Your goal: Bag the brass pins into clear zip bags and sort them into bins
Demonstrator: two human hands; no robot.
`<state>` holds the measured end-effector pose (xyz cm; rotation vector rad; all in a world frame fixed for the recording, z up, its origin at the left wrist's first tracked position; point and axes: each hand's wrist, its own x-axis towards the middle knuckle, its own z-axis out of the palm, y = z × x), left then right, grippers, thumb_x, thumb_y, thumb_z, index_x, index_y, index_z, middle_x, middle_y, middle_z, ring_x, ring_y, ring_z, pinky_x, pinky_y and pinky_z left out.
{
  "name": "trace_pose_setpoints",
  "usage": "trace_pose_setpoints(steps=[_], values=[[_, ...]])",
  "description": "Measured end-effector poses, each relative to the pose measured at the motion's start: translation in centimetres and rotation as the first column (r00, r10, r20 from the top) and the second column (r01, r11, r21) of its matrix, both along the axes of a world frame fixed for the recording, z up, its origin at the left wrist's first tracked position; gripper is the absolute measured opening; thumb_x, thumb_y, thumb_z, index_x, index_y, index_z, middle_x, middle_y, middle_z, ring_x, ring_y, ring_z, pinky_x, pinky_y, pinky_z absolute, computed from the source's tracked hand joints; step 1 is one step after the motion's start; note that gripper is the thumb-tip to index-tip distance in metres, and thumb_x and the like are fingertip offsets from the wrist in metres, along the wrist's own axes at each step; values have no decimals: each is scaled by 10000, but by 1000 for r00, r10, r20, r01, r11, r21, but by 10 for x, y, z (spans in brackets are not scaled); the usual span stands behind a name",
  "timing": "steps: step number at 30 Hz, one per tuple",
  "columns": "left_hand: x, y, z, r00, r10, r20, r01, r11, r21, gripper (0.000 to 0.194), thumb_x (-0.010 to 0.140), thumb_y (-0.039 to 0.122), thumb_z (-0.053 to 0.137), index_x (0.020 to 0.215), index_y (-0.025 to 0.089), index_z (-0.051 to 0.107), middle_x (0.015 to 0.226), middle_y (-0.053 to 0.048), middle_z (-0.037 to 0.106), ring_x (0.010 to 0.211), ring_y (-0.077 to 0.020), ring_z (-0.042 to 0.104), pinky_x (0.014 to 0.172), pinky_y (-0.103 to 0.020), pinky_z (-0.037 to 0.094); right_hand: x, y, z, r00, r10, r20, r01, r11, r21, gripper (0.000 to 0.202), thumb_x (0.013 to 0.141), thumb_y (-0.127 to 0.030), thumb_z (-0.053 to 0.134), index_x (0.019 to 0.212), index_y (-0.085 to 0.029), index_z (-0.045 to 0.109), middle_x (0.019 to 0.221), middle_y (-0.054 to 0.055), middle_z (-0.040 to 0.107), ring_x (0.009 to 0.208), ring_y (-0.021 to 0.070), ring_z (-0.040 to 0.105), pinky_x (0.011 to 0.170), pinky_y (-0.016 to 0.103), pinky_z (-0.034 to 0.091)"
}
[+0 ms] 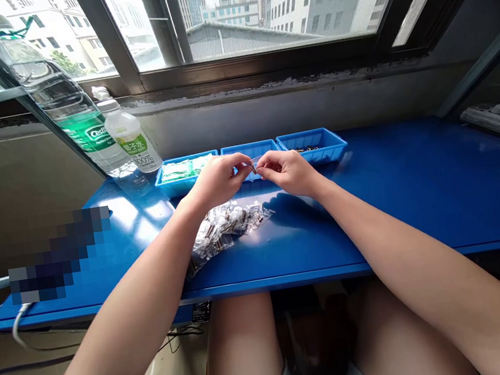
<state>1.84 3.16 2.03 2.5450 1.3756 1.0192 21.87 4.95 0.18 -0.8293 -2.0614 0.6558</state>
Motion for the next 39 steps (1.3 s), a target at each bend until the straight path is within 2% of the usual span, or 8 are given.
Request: trace_pose_setpoints(steps=[5, 9, 17, 25, 29, 34, 37, 39], values=[[1, -1, 1, 1000, 4, 15, -5, 999, 39, 247, 856, 305, 540, 935, 174, 734, 861, -45, 727, 687, -126, 602, 679, -239, 466, 0, -1, 3, 999, -32, 13, 32, 999, 19, 187, 859, -343, 574, 778, -180, 616, 688, 21, 644, 582, 125, 522, 562, 256, 424], [2, -4, 2, 997, 8, 72, -12, 999, 49, 281, 848, 279, 553, 1082, 188, 679, 817, -10, 707, 604, -96, 548, 646, -221, 461, 0, -1, 2, 999, -46, 5, 46, 999, 21, 201, 859, -371, 578, 802, -183, 617, 670, 12, 632, 559, 122, 512, 550, 255, 417], [1, -2, 1, 987, 74, 145, -110, 958, 264, 227, 931, 264, 483, 948, 182, 695, 900, -38, 676, 612, -94, 515, 636, -229, 447, 2, -1, 2, 994, -107, 35, 105, 993, 54, 298, 825, -389, 626, 1028, -172, 654, 715, 6, 646, 562, 127, 538, 582, 270, 448], [0, 1, -2, 982, 170, 83, -185, 956, 228, 324, 955, 292, 437, 1170, 194, 658, 1090, -61, 665, 769, -128, 608, 790, -264, 497, 1, -3, 5, 989, -144, -24, 143, 989, -30, 555, 809, -378, 639, 1298, -156, 496, 712, 4, 662, 614, 174, 590, 632, 311, 483], [-2, 3, -3, 982, 187, 15, -187, 969, 159, 448, 895, 287, 512, 1332, 200, 556, 1289, -83, 600, 956, -184, 639, 871, -303, 513, 1, -2, 5, 988, -154, -29, 153, 988, -32, 567, 802, -381, 643, 1301, -162, 487, 704, 1, 660, 618, 178, 592, 638, 316, 483], [-5, 6, -9, 981, 161, -108, -155, 986, 61, 566, 836, 310, 576, 1380, 170, 512, 1390, -115, 538, 1243, -270, 537, 1037, -390, 451, 2, -2, 4, 990, -140, 15, 141, 990, -18, 507, 804, -361, 638, 1250, -143, 538, 678, -3, 646, 595, 168, 580, 623, 306, 473], [-5, 4, -4, 982, 152, -115, -144, 987, 69, 499, 836, 333, 561, 1309, 174, 579, 1284, -109, 609, 1127, -249, 601, 943, -356, 493, 2, -2, 5, 990, -135, 37, 135, 991, -2, 432, 811, -363, 630, 1186, -154, 584, 672, -3, 642, 581, 162, 572, 605, 296, 464], [-8, 1, 5, 980, 156, -119, -150, 987, 58, 372, 837, 356, 554, 1139, 179, 679, 1092, -80, 689, 946, -217, 648, 826, -316, 509, 3, -2, 5, 989, -141, 54, 140, 990, 17, 383, 813, -371, 628, 1132, -158, 618, 676, 2, 646, 580, 157, 568, 598, 288, 456]])
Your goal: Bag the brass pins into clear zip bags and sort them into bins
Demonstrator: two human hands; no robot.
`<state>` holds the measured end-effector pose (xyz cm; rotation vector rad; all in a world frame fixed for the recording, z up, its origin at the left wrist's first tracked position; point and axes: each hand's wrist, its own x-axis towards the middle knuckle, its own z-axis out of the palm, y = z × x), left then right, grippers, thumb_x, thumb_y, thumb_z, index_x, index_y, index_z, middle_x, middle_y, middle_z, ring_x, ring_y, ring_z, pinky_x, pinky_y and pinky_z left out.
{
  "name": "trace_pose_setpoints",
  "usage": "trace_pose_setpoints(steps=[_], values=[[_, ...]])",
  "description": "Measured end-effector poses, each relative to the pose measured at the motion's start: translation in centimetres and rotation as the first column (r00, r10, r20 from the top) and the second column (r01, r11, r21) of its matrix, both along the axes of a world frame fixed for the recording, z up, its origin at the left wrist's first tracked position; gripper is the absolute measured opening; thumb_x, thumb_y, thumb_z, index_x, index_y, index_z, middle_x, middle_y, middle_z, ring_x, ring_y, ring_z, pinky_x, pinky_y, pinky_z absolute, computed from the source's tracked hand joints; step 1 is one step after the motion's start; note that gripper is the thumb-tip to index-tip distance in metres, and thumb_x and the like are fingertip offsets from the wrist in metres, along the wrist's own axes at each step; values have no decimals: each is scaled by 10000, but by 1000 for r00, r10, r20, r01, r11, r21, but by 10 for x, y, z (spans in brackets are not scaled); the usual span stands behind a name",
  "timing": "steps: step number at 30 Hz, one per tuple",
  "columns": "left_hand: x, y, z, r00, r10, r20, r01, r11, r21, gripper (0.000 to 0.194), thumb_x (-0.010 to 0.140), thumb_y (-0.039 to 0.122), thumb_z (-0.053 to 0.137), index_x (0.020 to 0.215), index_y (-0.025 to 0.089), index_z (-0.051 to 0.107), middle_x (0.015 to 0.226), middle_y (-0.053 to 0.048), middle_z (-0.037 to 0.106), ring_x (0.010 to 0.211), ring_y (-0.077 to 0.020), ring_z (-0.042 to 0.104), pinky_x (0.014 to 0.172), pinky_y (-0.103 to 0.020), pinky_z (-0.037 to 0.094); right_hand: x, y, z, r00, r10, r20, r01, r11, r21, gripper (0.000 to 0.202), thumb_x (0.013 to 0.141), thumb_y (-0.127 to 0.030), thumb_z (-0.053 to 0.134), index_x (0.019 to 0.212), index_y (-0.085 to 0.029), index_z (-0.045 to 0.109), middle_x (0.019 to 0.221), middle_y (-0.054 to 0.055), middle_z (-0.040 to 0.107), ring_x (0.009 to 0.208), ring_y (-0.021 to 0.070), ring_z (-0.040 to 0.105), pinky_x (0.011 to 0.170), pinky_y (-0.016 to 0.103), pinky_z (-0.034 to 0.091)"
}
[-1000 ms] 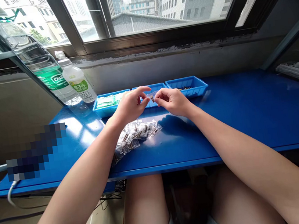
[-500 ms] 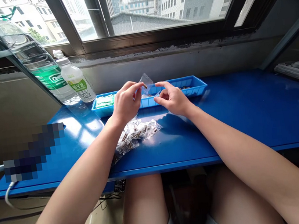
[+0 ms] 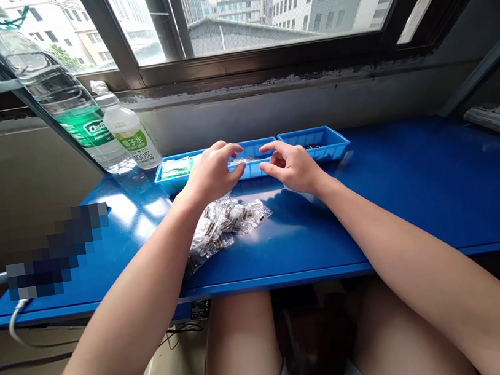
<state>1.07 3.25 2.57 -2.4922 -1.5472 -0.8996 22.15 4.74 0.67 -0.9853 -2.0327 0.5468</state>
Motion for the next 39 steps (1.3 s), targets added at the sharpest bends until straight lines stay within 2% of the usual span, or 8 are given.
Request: trace_pose_setpoints(steps=[3, 6, 12, 15, 22, 29, 36, 39], values=[[-10, -7, 19, 995, 26, -95, -43, 982, -185, 257, 813, 414, 581, 803, 201, 724, 742, -27, 700, 635, -164, 605, 616, -277, 462, 1, 1, 0, 999, -4, 41, 3, 1000, 21, 320, 823, -389, 618, 1035, -153, 667, 671, 9, 645, 576, 146, 554, 584, 275, 439], [-22, -13, 36, 960, 34, -279, -170, 859, -482, 292, 745, 489, 638, 647, 217, 680, 564, -7, 630, 463, -139, 506, 458, -269, 348, 1, 1, 0, 997, 4, 78, -7, 999, 33, 283, 838, -400, 604, 944, -153, 695, 628, 5, 626, 554, 133, 532, 568, 266, 420], [-28, -13, 40, 892, -138, -431, -238, 667, -706, 407, 661, 594, 672, 704, 190, 681, 653, -48, 665, 522, -149, 519, 468, -260, 326, 0, 0, -3, 990, 83, 116, -83, 997, -6, 336, 858, -447, 592, 923, -137, 704, 626, 15, 616, 552, 126, 520, 545, 256, 406], [-25, -9, 31, 891, -174, -419, -228, 627, -745, 441, 647, 605, 673, 789, 189, 697, 677, -57, 680, 558, -165, 547, 489, -257, 345, -3, -2, -4, 966, 210, 153, -199, 976, -87, 438, 829, -504, 628, 1061, -137, 683, 778, 48, 671, 641, 143, 561, 583, 263, 441], [-21, -8, 26, 889, -168, -427, -221, 659, -719, 469, 662, 633, 640, 817, 196, 714, 705, -55, 692, 580, -175, 555, 500, -267, 351, -16, -7, -6, 846, 404, 348, -361, 914, -183, 713, 693, -641, 720, 1226, -175, 644, 1110, 104, 654, 963, 241, 599, 739, 321, 491], [-17, -9, 26, 888, -166, -429, -210, 684, -699, 431, 689, 611, 629, 767, 191, 688, 694, -48, 691, 562, -161, 541, 486, -258, 337, -18, -5, -9, 832, 417, 365, -373, 909, -188, 428, 739, -545, 735, 1019, -222, 756, 1052, 72, 644, 925, 211, 606, 725, 292, 474], [-17, -9, 24, 893, -167, -418, -198, 689, -697, 433, 698, 621, 617, 726, 191, 668, 678, -40, 684, 560, -159, 535, 493, -262, 328, -17, -4, -10, 845, 439, 306, -383, 895, -227, 260, 791, -389, 729, 969, -204, 772, 975, 59, 660, 810, 159, 600, 650, 258, 462], [-16, -9, 25, 901, -144, -409, -182, 730, -659, 455, 715, 643, 592, 723, 193, 659, 656, -37, 653, 542, -152, 494, 472, -264, 301, -17, -3, -11, 852, 432, 297, -381, 899, -214, 195, 793, -308, 727, 946, -196, 773, 951, 56, 665, 783, 148, 599, 651, 253, 460]])
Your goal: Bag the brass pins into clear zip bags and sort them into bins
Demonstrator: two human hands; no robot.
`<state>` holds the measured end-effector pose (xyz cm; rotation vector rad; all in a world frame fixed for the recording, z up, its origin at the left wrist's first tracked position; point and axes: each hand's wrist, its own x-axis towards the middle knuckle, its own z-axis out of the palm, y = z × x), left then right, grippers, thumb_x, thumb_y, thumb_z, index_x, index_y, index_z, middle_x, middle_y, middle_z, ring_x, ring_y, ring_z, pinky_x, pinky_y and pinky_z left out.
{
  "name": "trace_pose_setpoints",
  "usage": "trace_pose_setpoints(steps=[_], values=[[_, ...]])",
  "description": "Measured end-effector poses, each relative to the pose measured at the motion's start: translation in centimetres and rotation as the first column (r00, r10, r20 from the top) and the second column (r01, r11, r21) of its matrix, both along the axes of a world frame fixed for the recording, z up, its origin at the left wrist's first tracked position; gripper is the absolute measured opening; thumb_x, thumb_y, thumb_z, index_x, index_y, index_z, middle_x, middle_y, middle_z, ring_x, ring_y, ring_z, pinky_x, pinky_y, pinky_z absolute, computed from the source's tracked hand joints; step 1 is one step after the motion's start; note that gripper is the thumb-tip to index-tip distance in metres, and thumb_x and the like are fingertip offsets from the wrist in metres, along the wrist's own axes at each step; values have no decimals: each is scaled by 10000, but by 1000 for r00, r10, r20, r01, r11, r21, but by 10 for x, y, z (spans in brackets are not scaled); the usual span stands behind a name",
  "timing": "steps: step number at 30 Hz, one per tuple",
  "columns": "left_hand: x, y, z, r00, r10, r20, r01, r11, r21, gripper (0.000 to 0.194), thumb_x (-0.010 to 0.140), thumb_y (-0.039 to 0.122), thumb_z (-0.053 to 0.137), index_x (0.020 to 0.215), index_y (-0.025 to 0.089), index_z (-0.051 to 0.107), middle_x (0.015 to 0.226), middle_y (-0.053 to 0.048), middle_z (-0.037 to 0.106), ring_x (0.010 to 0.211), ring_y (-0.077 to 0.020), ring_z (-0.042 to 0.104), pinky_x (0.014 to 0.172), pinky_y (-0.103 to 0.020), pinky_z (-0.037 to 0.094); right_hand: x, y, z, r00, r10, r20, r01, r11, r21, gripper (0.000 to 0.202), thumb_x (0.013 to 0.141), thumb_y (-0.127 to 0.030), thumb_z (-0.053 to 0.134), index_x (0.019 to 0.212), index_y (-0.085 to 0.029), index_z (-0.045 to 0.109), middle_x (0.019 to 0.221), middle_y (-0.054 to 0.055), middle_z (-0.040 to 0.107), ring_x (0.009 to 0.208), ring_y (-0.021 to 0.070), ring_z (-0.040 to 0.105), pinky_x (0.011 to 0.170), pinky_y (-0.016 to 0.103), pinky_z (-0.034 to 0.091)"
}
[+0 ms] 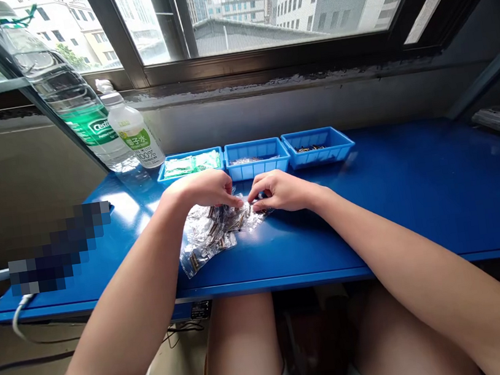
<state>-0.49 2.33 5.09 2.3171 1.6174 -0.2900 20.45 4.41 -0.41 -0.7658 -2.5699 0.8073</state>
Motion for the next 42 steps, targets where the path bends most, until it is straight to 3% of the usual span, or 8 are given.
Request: trace_pose_setpoints(steps=[7, 14, 18, 22, 26, 31, 35, 42], values=[[6, -3, 3, 995, -28, 101, 21, 997, 74, 387, 750, 557, 604, 912, 215, 686, 728, -16, 649, 581, -142, 507, 473, -248, 303, -1, -1, 0, 1000, 10, -18, -10, 1000, 11, 120, 801, -242, 690, 880, -178, 755, 911, 50, 664, 763, 139, 598, 672, 251, 464], [5, -2, 3, 990, -74, 117, 75, 997, -6, 507, 739, 605, 600, 1058, 220, 683, 804, -25, 675, 619, -145, 527, 504, -243, 321, 4, -2, 6, 999, -16, 49, 14, 999, 47, 368, 776, -443, 701, 1024, -171, 727, 985, 74, 660, 847, 187, 596, 690, 284, 456], [5, -1, 1, 985, -89, 145, 85, 996, 32, 504, 738, 600, 597, 1039, 206, 694, 780, -29, 673, 606, -141, 523, 502, -244, 303, 4, -1, 8, 992, -29, 121, 28, 1000, 13, 536, 682, -584, 744, 1046, -192, 731, 1074, 87, 632, 930, 233, 586, 682, 304, 459], [5, -1, -1, 980, -98, 172, 88, 994, 68, 471, 736, 586, 604, 1006, 212, 702, 758, -21, 667, 574, -135, 508, 486, -250, 290, 3, 0, 8, 989, -49, 138, 48, 999, 9, 463, 686, -568, 742, 959, -194, 722, 1037, 77, 627, 900, 223, 575, 653, 299, 444], [8, -3, -1, 971, -102, 218, 83, 992, 94, 409, 747, 559, 606, 917, 201, 708, 704, -15, 648, 547, -127, 490, 481, -251, 287, 4, 0, 7, 991, -48, 125, 51, 999, -19, 383, 675, -507, 761, 839, -180, 646, 848, 27, 623, 730, 161, 535, 591, 275, 395], [11, -6, -2, 904, -168, 393, 72, 966, 247, 352, 812, 485, 571, 949, 181, 683, 820, -21, 675, 612, -110, 511, 530, -224, 329, 8, -2, 12, 996, -76, 51, 78, 996, -38, 270, 686, -350, 754, 799, -170, 587, 760, -6, 606, 660, 127, 512, 575, 255, 376], [13, -6, -4, 869, -239, 434, 86, 935, 344, 370, 826, 472, 579, 1005, 163, 677, 900, -42, 678, 674, -115, 528, 578, -217, 353, 12, -3, 15, 989, -115, -88, 112, 993, -37, 212, 688, -287, 737, 798, -154, 614, 703, -7, 593, 634, 122, 516, 577, 251, 399], [19, -4, -10, 849, -357, 389, 153, 871, 466, 280, 888, 336, 495, 832, 155, 701, 720, -24, 664, 622, -110, 510, 585, -231, 342, 11, -3, 12, 932, -215, -292, 223, 975, -8, 246, 691, -333, 749, 826, -153, 648, 698, 11, 633, 611, 122, 528, 574, 249, 440]])
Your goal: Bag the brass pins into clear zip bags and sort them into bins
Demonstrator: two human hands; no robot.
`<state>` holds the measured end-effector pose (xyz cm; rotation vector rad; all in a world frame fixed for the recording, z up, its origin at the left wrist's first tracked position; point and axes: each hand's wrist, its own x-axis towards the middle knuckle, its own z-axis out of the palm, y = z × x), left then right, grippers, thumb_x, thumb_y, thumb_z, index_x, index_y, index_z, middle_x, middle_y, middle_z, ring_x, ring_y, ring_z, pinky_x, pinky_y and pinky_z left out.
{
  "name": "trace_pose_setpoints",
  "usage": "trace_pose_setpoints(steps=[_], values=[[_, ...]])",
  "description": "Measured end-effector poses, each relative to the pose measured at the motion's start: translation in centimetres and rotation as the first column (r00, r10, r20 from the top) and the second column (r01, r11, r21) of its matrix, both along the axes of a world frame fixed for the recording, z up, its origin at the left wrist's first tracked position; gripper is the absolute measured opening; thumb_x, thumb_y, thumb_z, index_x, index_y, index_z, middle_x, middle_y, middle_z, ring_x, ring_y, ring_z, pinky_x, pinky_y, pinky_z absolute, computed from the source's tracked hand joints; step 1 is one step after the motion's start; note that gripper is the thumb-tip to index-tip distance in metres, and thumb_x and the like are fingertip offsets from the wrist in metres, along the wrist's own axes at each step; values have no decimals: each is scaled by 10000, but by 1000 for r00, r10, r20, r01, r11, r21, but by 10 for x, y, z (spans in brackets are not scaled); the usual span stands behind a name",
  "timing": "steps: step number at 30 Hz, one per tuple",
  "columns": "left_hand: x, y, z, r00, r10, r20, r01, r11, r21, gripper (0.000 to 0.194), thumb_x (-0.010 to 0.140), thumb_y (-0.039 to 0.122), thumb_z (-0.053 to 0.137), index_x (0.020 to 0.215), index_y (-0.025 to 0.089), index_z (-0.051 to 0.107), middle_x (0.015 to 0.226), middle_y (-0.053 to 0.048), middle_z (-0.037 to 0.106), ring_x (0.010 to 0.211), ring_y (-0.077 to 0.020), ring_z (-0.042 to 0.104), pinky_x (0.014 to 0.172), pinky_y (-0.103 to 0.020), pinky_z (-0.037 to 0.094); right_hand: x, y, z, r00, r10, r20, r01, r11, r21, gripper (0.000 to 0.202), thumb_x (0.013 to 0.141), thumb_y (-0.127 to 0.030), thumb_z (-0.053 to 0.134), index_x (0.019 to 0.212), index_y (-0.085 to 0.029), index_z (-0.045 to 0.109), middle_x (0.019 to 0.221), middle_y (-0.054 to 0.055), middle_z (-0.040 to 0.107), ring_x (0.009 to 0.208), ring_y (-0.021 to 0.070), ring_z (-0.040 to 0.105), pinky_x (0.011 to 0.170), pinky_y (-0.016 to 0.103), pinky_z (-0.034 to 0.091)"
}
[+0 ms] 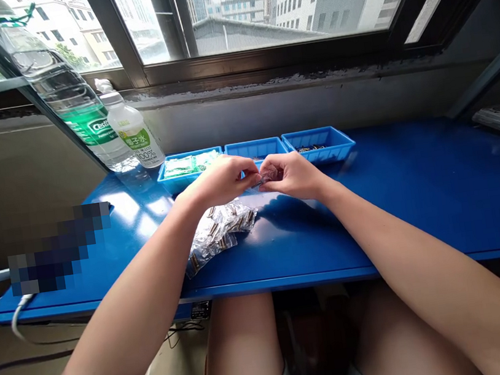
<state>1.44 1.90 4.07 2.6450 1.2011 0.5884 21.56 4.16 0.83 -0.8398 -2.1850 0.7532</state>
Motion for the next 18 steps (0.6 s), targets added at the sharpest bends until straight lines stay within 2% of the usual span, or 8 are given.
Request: trace_pose_setpoints(steps=[3, 7, 10, 13, 18], values=[[2, 1, -2, 999, 46, 30, -48, 995, 92, 246, 867, 306, 528, 800, 156, 711, 720, -27, 685, 644, -114, 550, 628, -229, 374, -1, 1, -2, 998, -52, -24, 53, 997, 56, 262, 706, -378, 749, 794, -155, 645, 716, 21, 652, 606, 118, 519, 566, 248, 430], [1, 2, -5, 992, 98, 84, -111, 979, 170, 240, 871, 319, 534, 855, 166, 718, 769, -32, 713, 678, -124, 598, 668, -227, 415, 0, 1, -1, 993, -106, -60, 112, 988, 110, 287, 792, -444, 674, 795, -157, 652, 715, 30, 657, 578, 113, 493, 541, 251, 407], [0, 3, -8, 983, 125, 133, -149, 971, 188, 256, 883, 339, 519, 980, 177, 691, 829, -32, 729, 666, -121, 598, 662, -226, 421, 0, 1, 0, 988, -137, -71, 145, 981, 130, 261, 839, -415, 623, 804, -159, 662, 724, 37, 668, 590, 124, 513, 565, 263, 418], [-1, 3, -8, 976, 138, 171, -171, 966, 194, 282, 879, 294, 506, 1117, 195, 619, 849, -8, 730, 608, -103, 557, 641, -219, 410, -1, 1, 1, 985, -153, -85, 164, 976, 140, 229, 847, -379, 614, 809, -159, 665, 734, 38, 674, 593, 126, 516, 583, 270, 425], [0, 1, -7, 969, 149, 195, -190, 958, 214, 245, 870, 250, 477, 1060, 192, 620, 872, -17, 712, 574, -96, 518, 628, -224, 408, 0, 3, -1, 979, -179, -98, 193, 966, 172, 205, 849, -360, 610, 840, -166, 677, 788, 44, 696, 610, 132, 532, 597, 273, 432]])
